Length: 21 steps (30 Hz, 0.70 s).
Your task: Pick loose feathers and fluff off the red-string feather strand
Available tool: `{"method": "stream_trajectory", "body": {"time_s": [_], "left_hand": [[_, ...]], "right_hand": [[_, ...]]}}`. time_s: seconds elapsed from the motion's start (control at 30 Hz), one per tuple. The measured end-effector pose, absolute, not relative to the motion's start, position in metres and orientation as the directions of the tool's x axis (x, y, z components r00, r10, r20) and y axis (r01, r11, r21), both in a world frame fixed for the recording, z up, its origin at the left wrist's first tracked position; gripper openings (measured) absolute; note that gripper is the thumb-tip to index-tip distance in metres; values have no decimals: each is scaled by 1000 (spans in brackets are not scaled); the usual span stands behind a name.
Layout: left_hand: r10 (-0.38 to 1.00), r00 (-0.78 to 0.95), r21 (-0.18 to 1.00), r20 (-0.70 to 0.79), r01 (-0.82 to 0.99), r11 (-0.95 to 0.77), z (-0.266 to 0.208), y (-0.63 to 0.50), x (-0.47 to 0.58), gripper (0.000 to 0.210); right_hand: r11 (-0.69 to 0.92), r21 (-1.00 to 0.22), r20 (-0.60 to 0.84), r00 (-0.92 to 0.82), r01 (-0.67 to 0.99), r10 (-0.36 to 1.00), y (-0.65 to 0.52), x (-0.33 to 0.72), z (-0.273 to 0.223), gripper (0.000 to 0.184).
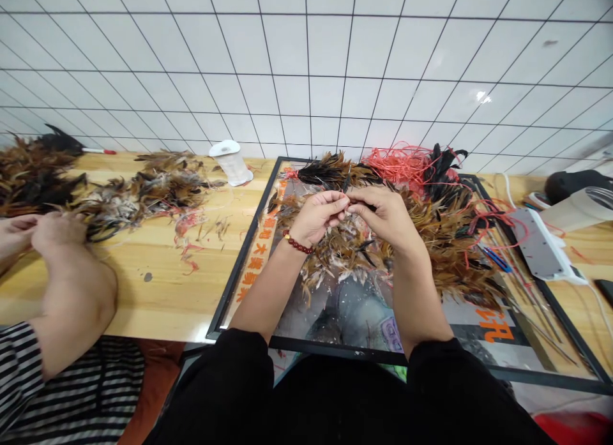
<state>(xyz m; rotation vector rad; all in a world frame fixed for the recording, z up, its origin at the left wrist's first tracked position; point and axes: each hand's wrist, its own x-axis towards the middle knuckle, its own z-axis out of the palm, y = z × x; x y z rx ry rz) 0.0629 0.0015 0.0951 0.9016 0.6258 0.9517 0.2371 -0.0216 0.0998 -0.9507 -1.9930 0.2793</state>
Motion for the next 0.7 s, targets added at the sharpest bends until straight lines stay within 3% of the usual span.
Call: {"method": "stream_trajectory", "body": {"time_s": [0.17, 0.37, 0.7], "left_hand": [[874, 482, 858, -50, -428, 285, 95, 1, 62, 28], [872, 487, 857, -51, -426, 288, 96, -1, 64, 29], [954, 285, 899, -91, -389, 202, 96, 0, 67, 28]], "right_hand": [[663, -576, 614, -282, 479, 737, -21, 238, 99, 18], [597, -492, 626, -219, 633, 748, -25, 233, 103, 13], [579, -490, 642, -180, 652, 745, -27, 228, 104, 11]]}}
